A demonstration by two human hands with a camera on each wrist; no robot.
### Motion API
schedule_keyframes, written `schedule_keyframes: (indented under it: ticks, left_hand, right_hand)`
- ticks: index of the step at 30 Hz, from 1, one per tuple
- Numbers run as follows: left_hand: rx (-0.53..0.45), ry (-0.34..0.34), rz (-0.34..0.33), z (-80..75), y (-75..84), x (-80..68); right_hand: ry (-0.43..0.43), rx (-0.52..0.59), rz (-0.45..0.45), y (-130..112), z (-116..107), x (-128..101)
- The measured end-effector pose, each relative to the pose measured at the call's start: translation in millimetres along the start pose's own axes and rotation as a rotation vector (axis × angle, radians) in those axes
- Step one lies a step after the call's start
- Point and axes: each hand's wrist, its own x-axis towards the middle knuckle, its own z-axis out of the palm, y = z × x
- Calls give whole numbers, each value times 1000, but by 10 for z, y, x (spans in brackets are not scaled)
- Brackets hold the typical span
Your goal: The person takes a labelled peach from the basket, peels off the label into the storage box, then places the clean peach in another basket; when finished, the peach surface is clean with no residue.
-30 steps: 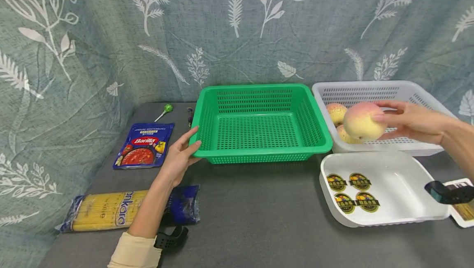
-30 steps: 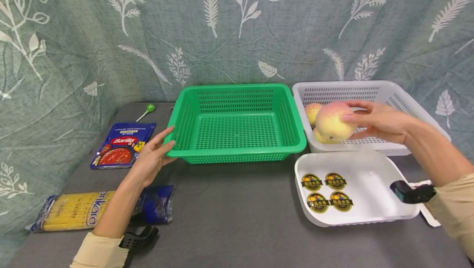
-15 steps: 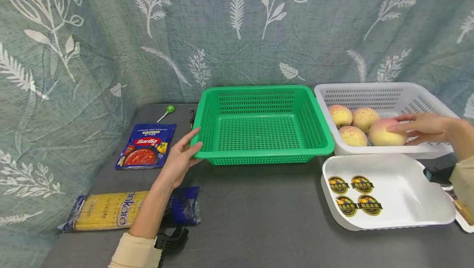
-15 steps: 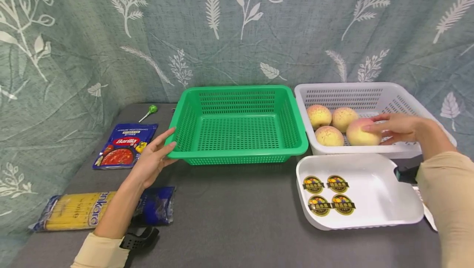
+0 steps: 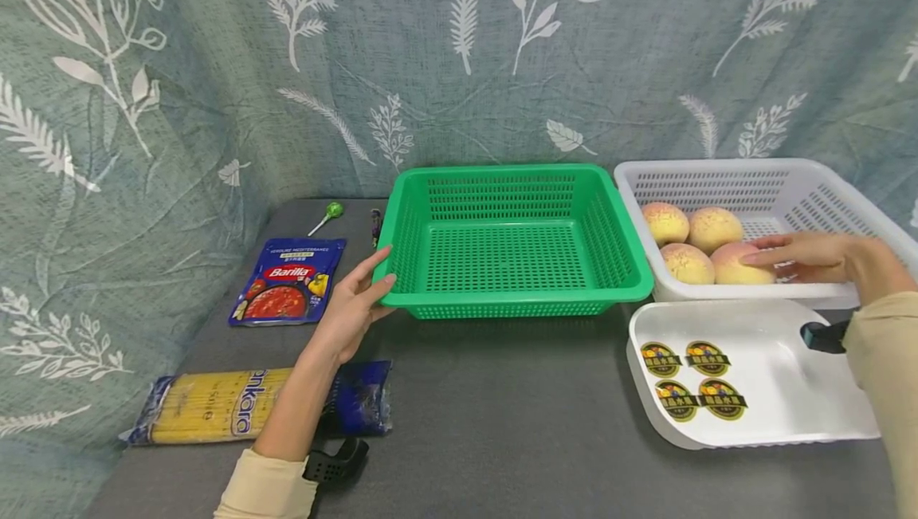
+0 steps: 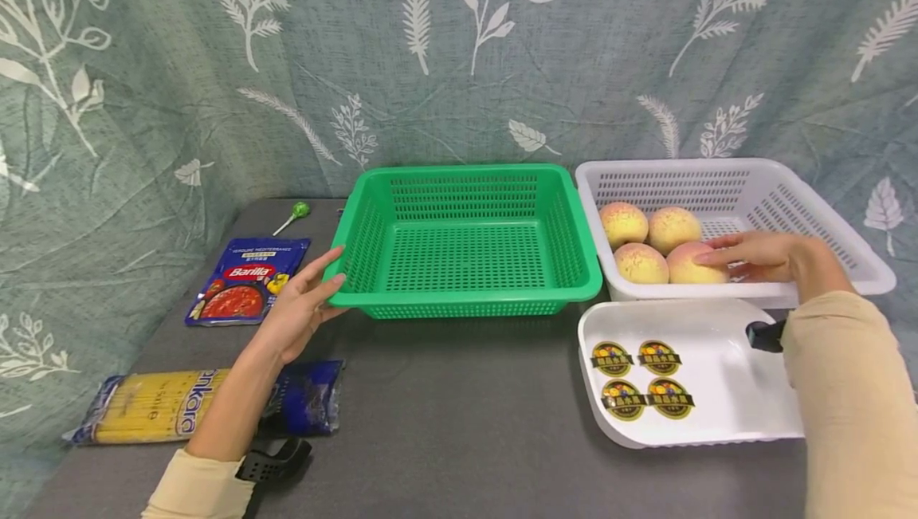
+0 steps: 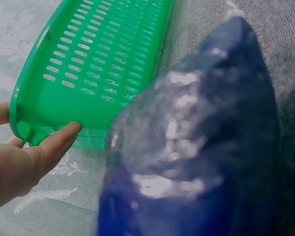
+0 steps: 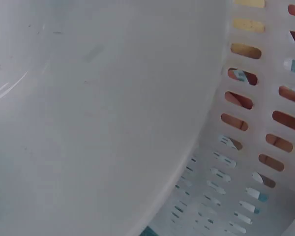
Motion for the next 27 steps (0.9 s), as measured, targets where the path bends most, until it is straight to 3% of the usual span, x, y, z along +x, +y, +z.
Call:
schedule_keyframes:
  ticks: [14,27]
  left_hand:
    - [-33,0,-3,13,-26,15]
    - [-24,-15,-2,4,-45,29]
  right_hand:
    - [23,-146,-28,39,12,5]
    - [41,-142,-37,38,6,12]
